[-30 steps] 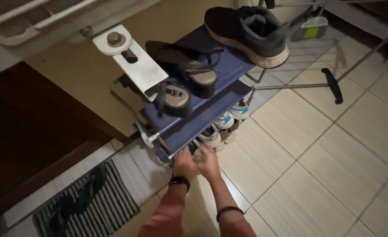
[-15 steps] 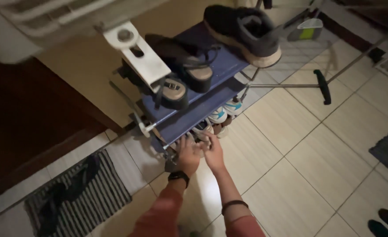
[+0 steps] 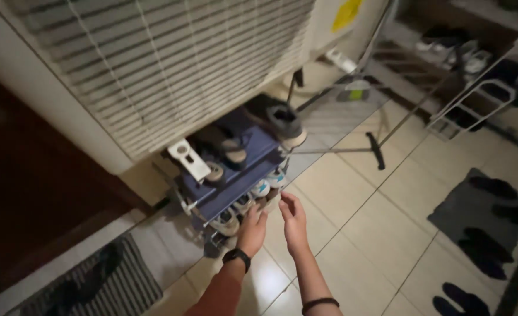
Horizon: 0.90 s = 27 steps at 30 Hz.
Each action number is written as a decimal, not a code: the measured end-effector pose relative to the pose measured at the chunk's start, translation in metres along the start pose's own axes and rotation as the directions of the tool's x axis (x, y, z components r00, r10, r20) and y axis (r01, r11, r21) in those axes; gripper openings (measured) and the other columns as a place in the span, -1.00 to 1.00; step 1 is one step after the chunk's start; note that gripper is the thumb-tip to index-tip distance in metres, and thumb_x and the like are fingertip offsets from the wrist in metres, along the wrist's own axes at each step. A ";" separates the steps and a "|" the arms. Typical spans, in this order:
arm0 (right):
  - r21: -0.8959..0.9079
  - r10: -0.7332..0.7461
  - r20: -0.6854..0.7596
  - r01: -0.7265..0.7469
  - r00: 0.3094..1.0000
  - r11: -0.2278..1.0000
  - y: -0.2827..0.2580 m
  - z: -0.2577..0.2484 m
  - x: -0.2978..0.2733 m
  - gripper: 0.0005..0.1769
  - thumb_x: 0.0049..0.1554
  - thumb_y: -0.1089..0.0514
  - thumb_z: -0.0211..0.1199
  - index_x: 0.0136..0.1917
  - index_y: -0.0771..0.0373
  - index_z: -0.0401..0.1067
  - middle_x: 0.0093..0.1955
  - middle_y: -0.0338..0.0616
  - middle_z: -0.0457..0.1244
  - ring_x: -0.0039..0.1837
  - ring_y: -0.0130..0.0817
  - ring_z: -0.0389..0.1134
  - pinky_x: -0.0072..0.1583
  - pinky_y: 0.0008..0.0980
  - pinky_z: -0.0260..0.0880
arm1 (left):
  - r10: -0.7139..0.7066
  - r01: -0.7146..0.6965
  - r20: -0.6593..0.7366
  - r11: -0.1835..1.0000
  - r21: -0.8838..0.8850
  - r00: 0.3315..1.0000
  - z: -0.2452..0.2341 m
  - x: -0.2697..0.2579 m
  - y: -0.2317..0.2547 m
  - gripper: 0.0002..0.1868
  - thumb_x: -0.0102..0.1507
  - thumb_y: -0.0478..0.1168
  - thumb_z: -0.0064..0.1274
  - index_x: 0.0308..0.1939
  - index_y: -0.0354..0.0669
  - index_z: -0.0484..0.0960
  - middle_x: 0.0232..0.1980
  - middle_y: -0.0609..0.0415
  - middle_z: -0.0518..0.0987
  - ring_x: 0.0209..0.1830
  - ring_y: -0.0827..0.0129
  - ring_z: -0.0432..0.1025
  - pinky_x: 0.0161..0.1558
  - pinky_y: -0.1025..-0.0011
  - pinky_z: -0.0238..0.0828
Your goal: Picking up various types of shoes from surfaces and arranging them onto multiple shoe racks.
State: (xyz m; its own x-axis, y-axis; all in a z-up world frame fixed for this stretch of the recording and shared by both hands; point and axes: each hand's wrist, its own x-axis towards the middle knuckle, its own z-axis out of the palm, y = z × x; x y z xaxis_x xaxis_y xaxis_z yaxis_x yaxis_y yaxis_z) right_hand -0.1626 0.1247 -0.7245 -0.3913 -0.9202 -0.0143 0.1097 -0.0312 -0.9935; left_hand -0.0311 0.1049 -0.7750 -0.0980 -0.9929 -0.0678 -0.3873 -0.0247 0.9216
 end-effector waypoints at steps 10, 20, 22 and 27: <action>-0.026 0.051 -0.067 -0.053 0.996 0.998 -0.164 -0.046 0.022 -0.60 0.21 0.00 0.19 0.28 0.13 0.45 0.27 -0.24 0.36 0.27 -0.39 0.33 0.22 -0.29 0.34 | 0.042 -0.037 0.049 0.993 -0.110 0.998 -0.032 0.002 0.180 -0.49 0.37 0.09 -0.17 0.23 -0.18 0.47 0.21 -0.06 0.63 0.16 0.18 0.52 0.18 0.31 0.39; -0.103 -0.171 -0.041 0.167 0.984 0.981 -0.350 -0.089 0.047 -0.62 0.21 0.02 0.20 0.26 0.17 0.46 0.22 -0.23 0.38 0.24 -0.41 0.35 0.18 -0.34 0.36 | 0.282 -0.284 -0.066 0.869 -0.405 0.957 -0.041 0.009 0.370 -0.54 0.40 0.04 -0.10 0.20 -0.23 0.49 0.16 -0.08 0.59 0.18 0.24 0.49 0.21 0.35 0.37; -0.118 -0.218 -0.043 0.211 0.975 0.970 -0.375 -0.093 0.051 -0.63 0.21 0.03 0.20 0.25 0.18 0.47 0.20 -0.24 0.38 0.21 -0.42 0.36 0.15 -0.36 0.37 | 0.305 -0.306 -0.073 0.850 -0.429 0.950 -0.040 0.018 0.389 -0.54 0.40 0.04 -0.09 0.20 -0.24 0.49 0.17 -0.08 0.58 0.19 0.25 0.48 0.21 0.35 0.37; -0.087 -0.326 -0.019 0.323 0.945 0.942 -0.424 -0.091 0.061 -0.66 0.22 0.07 0.23 0.24 0.18 0.45 0.17 -0.27 0.36 0.14 -0.51 0.34 0.12 -0.45 0.34 | 0.386 -0.369 -0.046 0.831 -0.415 0.921 -0.052 0.031 0.434 -0.57 0.41 0.01 -0.11 0.18 -0.25 0.49 0.12 -0.07 0.60 0.14 0.27 0.50 0.18 0.35 0.38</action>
State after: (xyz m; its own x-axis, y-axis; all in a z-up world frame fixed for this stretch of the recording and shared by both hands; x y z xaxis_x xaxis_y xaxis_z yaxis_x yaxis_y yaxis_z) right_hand -0.3159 0.1169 -0.3147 -0.4230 -0.8522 0.3079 -0.1020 -0.2928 -0.9507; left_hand -0.1546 0.0569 -0.3575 -0.1976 -0.9296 0.3111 0.0945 0.2978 0.9499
